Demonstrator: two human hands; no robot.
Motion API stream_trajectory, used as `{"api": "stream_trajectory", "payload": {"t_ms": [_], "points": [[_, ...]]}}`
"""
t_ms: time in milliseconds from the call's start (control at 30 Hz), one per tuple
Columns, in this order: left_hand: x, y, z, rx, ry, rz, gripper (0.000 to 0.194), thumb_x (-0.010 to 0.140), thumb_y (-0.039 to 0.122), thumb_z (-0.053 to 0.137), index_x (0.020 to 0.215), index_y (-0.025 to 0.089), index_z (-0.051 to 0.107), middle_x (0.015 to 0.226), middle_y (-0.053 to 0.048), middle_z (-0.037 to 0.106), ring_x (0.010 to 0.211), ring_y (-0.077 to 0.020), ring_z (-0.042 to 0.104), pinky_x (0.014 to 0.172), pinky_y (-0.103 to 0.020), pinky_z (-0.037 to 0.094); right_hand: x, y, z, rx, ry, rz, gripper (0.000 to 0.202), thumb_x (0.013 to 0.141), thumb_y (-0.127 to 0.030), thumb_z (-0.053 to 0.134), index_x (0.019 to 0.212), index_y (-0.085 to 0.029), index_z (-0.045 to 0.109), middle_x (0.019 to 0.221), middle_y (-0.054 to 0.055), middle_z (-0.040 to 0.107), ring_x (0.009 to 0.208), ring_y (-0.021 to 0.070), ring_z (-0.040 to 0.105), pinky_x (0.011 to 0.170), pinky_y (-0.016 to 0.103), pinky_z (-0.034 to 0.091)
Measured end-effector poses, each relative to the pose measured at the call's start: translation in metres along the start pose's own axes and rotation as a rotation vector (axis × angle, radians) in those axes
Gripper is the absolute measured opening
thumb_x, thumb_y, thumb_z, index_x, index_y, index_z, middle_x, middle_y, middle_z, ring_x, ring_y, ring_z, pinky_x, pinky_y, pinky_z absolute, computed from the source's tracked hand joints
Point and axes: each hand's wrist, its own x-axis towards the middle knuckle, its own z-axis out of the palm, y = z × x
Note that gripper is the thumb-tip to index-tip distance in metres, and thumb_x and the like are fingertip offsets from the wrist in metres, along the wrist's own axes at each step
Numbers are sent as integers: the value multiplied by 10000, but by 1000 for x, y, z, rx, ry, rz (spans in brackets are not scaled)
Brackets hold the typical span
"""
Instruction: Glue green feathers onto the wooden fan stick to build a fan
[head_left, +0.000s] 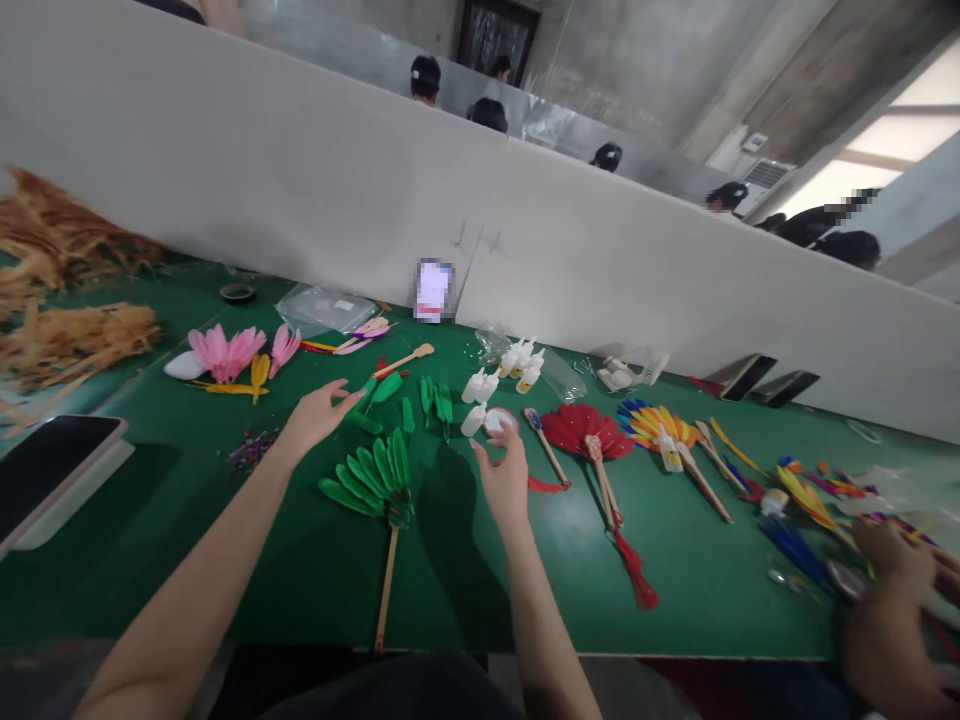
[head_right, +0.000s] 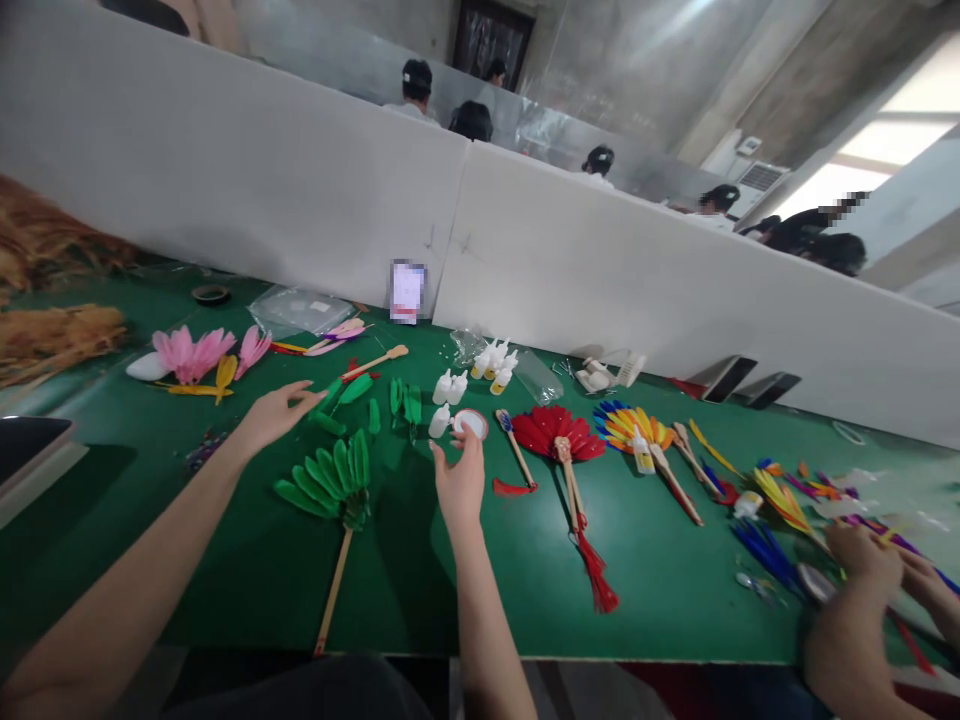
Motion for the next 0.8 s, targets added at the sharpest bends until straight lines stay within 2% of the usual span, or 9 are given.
{"api": "stream_trajectory", "payload": {"t_ms": [100, 167, 233, 400, 500, 533, 600, 700, 800], "points": [[-10, -11, 8, 175, 210, 187, 571, 791, 516, 525, 1153, 84, 611, 1266, -236, 579, 1236, -400, 468, 1031, -460, 310, 24, 16, 10, -60, 9, -68, 648, 715, -369, 688, 1259, -85, 482, 1257, 220, 545, 1167, 295, 507, 957, 433, 419], [-30, -12, 11, 135, 234, 255, 491, 820, 503, 485, 1113, 141, 641, 1205, -180, 625, 1191, -347, 514, 1029, -426, 316, 37, 21, 19, -91, -1, -93, 591, 714, -355, 685, 1213, -84, 521, 1234, 221, 568, 1154, 304, 513, 973, 455, 401], [-53, -9, 9, 21, 128, 227, 411, 821, 511, 490, 1009, 204, 688, 1133, -114, 672, 1119, -299, 565, 951, -358, 389, 45, 21, 26, -114, -9, -115, 473, 755, -355, 637, 1135, -80, 571, 1158, 219, 610, 1102, 308, 540, 954, 473, 404], [-100, 10, -11, -339, -16, -93, 400, 770, 567, 568, 910, 227, 728, 1058, -69, 714, 1042, -282, 604, 739, -286, 463, 33, -4, 22, -70, -130, -229, 370, 838, -379, 555, 1094, -121, 622, 1005, 153, 689, 886, 253, 635, 779, 390, 498], [-117, 25, -8, -610, -283, -228, 535, 786, 650, 508, 929, 181, 723, 1037, -123, 708, 913, -267, 639, 581, -270, 466, 9, -28, 17, 3, -236, -361, 301, 839, -340, 581, 1099, -198, 636, 1140, 95, 675, 1012, 219, 630, 832, 338, 511], [-120, 29, -3, -702, -411, -268, 575, 798, 667, 476, 967, 172, 717, 1021, -136, 707, 883, -260, 646, 569, -273, 473, 1, -34, 16, 25, -292, -440, 265, 846, -288, 574, 1094, -225, 644, 1184, 66, 664, 1092, 205, 605, 911, 338, 487], [-123, 36, 11, -911, -592, -319, 576, 816, 660, 464, 1025, 178, 700, 1014, -130, 703, 908, -241, 646, 662, -299, 514, -12, -45, 18, 2, -426, -753, 310, 882, -171, 488, 1153, -234, 624, 1239, 47, 643, 1209, 185, 541, 997, 363, 441], [-115, 43, 32, -1170, -622, -346, 433, 827, 571, 543, 1006, 207, 695, 930, -72, 706, 817, -171, 644, 697, -275, 519, -20, -53, 19, -101, -448, -1019, 334, 898, -113, 447, 1157, -215, 631, 1250, 57, 640, 1277, 169, 483, 1042, 372, 407], [-100, 47, 37, -1277, -609, -350, 259, 835, 394, 617, 998, 209, 696, 920, -46, 706, 749, -129, 639, 673, -233, 513, -20, -53, 14, -198, -419, -1043, 391, 897, -76, 424, 1214, -228, 598, 1320, 66, 586, 1341, 175, 405, 1117, 427, 321]]}}
